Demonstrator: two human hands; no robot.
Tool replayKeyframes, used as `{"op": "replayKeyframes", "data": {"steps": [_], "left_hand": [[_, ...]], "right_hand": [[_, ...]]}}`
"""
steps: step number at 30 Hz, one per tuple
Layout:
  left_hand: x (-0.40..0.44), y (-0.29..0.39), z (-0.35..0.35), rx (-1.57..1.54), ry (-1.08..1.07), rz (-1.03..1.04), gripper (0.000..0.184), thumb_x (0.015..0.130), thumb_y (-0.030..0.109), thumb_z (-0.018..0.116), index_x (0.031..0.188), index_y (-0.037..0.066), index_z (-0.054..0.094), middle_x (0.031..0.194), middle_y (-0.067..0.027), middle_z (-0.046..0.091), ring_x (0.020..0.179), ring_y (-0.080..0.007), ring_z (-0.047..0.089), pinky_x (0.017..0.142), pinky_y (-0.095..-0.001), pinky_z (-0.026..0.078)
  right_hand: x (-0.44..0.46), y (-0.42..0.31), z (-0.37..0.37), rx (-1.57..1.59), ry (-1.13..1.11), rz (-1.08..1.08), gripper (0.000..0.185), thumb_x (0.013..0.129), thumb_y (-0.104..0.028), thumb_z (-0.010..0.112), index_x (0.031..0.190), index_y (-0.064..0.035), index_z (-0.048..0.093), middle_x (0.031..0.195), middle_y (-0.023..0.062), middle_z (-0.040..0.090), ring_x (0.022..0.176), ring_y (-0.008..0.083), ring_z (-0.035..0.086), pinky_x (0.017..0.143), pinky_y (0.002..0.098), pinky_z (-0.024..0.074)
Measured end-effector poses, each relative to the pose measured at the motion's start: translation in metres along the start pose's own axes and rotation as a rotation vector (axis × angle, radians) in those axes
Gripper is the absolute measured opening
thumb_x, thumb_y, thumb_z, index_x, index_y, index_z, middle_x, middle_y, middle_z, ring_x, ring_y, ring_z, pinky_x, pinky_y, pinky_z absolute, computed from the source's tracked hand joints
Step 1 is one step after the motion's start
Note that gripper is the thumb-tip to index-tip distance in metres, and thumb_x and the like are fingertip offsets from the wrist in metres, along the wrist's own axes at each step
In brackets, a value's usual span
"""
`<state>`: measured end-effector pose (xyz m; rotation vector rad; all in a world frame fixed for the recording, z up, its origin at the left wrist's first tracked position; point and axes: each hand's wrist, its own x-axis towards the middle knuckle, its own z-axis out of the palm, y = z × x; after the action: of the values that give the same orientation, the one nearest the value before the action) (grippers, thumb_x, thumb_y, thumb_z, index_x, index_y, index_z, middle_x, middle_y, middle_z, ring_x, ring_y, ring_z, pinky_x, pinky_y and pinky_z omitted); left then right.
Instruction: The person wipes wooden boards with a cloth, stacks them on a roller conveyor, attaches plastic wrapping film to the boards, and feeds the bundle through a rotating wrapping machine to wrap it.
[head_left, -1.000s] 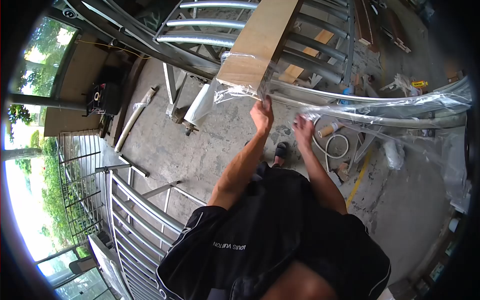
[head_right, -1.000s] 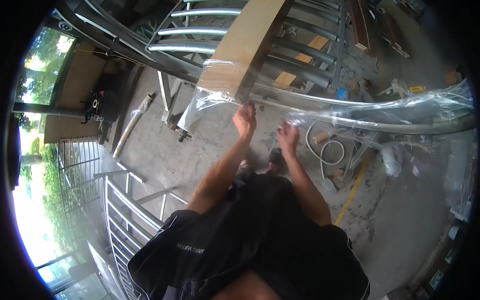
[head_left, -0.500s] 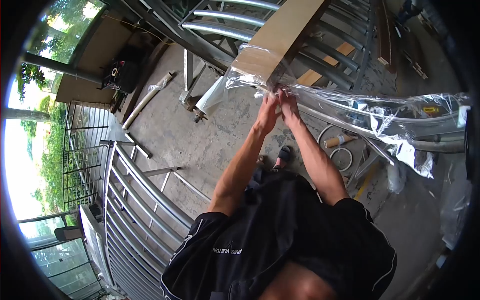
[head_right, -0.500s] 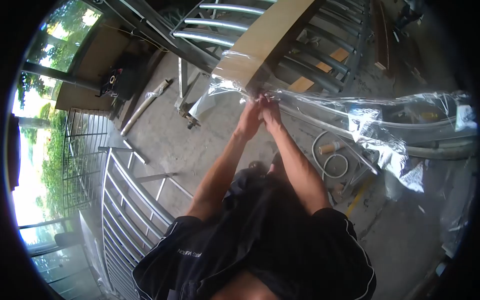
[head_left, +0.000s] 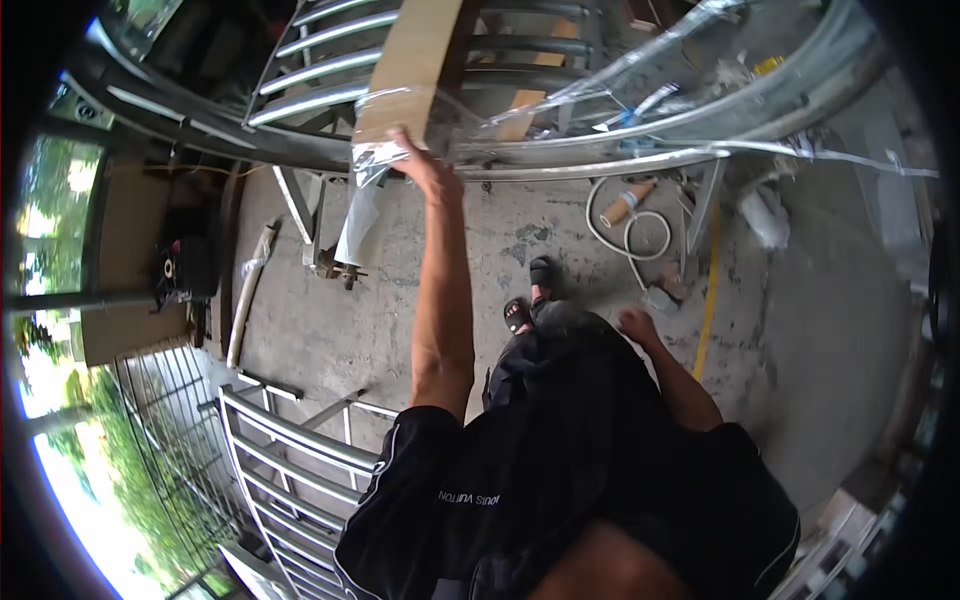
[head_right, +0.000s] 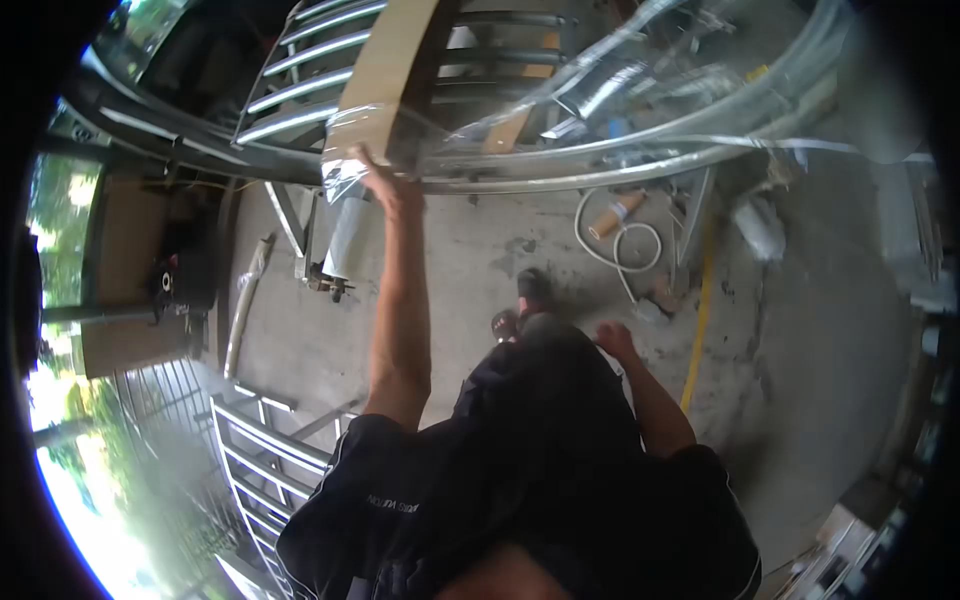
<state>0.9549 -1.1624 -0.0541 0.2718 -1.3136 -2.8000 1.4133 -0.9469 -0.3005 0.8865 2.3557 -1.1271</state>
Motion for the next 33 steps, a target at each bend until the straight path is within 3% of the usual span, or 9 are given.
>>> {"op": "replayKeyframes", "data": {"steps": [2, 6, 11, 15, 24, 25, 26, 29, 33], "left_hand": [[-0.006, 0.026, 0.015, -0.013, 0.141, -0.295, 0.087, 0.075, 0.052, 0.066, 0.143, 0.022, 0.02, 0.147, -0.0114, 0.022, 0.13, -0.0307, 0.029, 0.098, -0.0513, 0.035], [0.016, 0.013, -0.005, -0.068, -0.154, -0.335, 0.051, 0.082, 0.046, 0.059, 0.12, 0.014, 0.049, 0.109, -0.007, 0.059, 0.092, -0.025, 0.062, 0.062, -0.0379, 0.053], [-0.004, 0.018, 0.005, 0.378, 0.049, -0.302, 0.078, 0.075, 0.064, 0.056, 0.135, 0.019, 0.038, 0.126, -0.004, 0.05, 0.11, -0.0292, 0.048, 0.073, -0.0478, 0.041], [0.015, 0.008, -0.007, 0.35, 0.08, -0.204, 0.074, 0.076, 0.062, 0.055, 0.136, 0.021, 0.037, 0.128, -0.0016, 0.05, 0.11, -0.0285, 0.049, 0.07, -0.0452, 0.042], [-0.025, 0.017, 0.025, 0.459, 0.202, -0.21, 0.093, 0.063, 0.063, 0.062, 0.141, 0.027, 0.025, 0.14, -0.0179, 0.018, 0.125, -0.0335, 0.023, 0.096, -0.0527, 0.029], [-0.017, 0.018, 0.019, 0.472, 0.188, -0.228, 0.094, 0.063, 0.063, 0.063, 0.141, 0.027, 0.024, 0.138, -0.0158, 0.023, 0.123, -0.0331, 0.026, 0.095, -0.0526, 0.03], [0.004, 0.015, 0.002, 0.404, 0.084, -0.266, 0.088, 0.066, 0.064, 0.061, 0.139, 0.028, 0.028, 0.137, -0.0135, 0.027, 0.118, -0.0336, 0.032, 0.092, -0.0542, 0.033], [0.004, 0.014, -0.015, 0.736, -0.036, -0.114, 0.082, 0.078, 0.067, 0.052, 0.134, 0.009, 0.036, 0.124, -0.011, 0.049, 0.101, -0.0304, 0.049, 0.071, -0.0508, 0.044], [0.018, 0.008, -0.023, 0.188, 0.048, -0.163, 0.08, 0.075, 0.047, 0.072, 0.133, 0.006, 0.035, 0.135, -0.0123, 0.037, 0.115, -0.0319, 0.045, 0.084, -0.0523, 0.043]], "right_hand": [[-0.059, 0.125, 0.033, -0.643, -0.068, -0.079, 0.043, 0.073, -0.049, 0.065, 0.09, -0.0099, 0.068, 0.095, 0.0112, 0.065, 0.094, 0.0306, 0.06, 0.087, 0.0463, 0.044], [-0.187, 0.207, 0.063, 0.593, 0.137, 0.849, 0.028, 0.081, -0.034, 0.065, 0.08, -0.006, 0.064, 0.073, 0.0081, 0.061, 0.066, 0.0177, 0.058, 0.062, 0.0369, 0.049], [-0.167, 0.217, 0.06, 1.142, 0.238, 0.523, 0.017, 0.081, -0.019, 0.062, 0.085, -0.003, 0.059, 0.069, 0.0083, 0.058, 0.061, 0.0194, 0.056, 0.055, 0.034, 0.0455], [-0.134, 0.151, -0.036, 0.203, 0.513, -0.125, 0.023, 0.084, -0.022, 0.059, 0.095, -0.0018, 0.063, 0.081, 0.0065, 0.063, 0.075, 0.015, 0.061, 0.068, 0.0272, 0.0492], [-0.205, 0.256, -0.149, 1.051, 0.484, 0.342, 0.029, 0.087, -0.013, 0.059, 0.114, -0.0043, 0.053, 0.093, 0.0074, 0.061, 0.075, 0.0156, 0.061, 0.065, 0.0236, 0.0501], [-0.214, 0.334, -0.117, 1.575, 0.376, -0.172, 0.031, 0.085, -0.01, 0.06, 0.114, -0.0063, 0.054, 0.092, 0.0061, 0.062, 0.074, 0.0148, 0.061, 0.06, 0.0238, 0.0495], [-0.245, 0.275, -0.13, 0.979, 0.768, 0.361, 0.013, 0.083, -0.01, 0.06, 0.097, -0.0088, 0.058, 0.08, 0.0012, 0.059, 0.066, 0.0122, 0.057, 0.054, 0.0234, 0.0447], [-0.273, 0.442, -0.011, 0.303, 0.644, 0.615, 0.017, 0.085, -0.026, 0.057, 0.078, -0.0115, 0.053, 0.072, -0.0004, 0.053, 0.065, 0.0115, 0.052, 0.054, 0.0316, 0.0425], [-0.297, 0.314, -0.046, 0.051, 0.111, 0.417, 0.044, 0.086, -0.045, 0.049, 0.086, -0.0016, 0.059, 0.091, 0.0253, 0.058, 0.086, 0.0412, 0.057, 0.069, 0.0446, 0.0465]]}}
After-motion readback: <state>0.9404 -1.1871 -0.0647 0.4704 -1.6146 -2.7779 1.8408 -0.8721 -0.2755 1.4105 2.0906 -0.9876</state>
